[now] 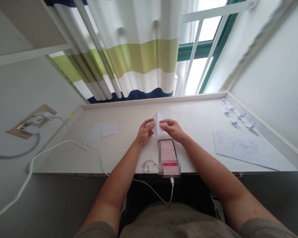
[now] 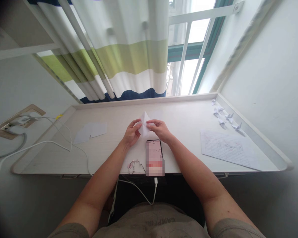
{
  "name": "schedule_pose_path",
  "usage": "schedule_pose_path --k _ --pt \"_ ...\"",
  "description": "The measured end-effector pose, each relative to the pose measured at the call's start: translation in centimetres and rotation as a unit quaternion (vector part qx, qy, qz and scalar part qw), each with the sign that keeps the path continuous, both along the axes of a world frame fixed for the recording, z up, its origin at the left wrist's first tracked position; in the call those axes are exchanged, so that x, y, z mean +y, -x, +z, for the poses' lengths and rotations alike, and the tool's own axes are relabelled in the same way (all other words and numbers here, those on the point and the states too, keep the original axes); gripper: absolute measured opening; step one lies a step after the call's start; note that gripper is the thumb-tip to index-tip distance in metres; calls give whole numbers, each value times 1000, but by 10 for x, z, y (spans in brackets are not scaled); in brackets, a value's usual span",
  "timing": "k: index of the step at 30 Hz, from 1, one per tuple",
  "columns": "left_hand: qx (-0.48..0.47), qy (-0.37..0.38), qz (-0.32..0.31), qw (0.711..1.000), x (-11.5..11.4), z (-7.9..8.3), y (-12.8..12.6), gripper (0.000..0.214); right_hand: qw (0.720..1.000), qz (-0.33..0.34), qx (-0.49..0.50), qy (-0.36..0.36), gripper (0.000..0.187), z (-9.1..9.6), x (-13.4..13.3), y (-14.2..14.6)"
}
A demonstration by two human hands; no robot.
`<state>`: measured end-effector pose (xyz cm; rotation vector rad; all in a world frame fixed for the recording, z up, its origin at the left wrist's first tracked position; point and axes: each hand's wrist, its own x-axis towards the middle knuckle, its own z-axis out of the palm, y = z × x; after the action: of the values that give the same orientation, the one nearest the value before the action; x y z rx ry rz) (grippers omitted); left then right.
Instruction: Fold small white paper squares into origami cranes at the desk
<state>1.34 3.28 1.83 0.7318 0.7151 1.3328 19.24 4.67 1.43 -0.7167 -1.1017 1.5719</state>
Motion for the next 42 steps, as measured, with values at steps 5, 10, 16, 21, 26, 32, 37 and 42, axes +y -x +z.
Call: schedule_pose_path --k 5,10,16,21,26,32,37,42 --pt "15 -6 11 1000 2 -1 0 35 1000 -7 10 11 37 0 0 2" --pt "22 -17 24 999 2 1 3 45 1000 -17 20 15 38 2 2 -1" --pt "11 -9 -68 998 -4 6 7 76 998 61 -6 4 36 2 -3 -2" --pt "14 -25 -62 998 -6 6 3 62 998 67 -2 5 32 3 -2 -3" --pt "30 -40 0 999 -3 4 2 58 999 24 28 27 34 3 1 -1" --pt "68 -62 13 996 0 -1 -2 47 998 5 43 36 37 1 2 -1" --pt "126 -115 27 985 -2 -4 -4 47 998 -5 48 40 38 2 3 -2" --pt "161 -119 33 979 -3 -5 -4 51 998 3 48 40 37 5 1 -2"
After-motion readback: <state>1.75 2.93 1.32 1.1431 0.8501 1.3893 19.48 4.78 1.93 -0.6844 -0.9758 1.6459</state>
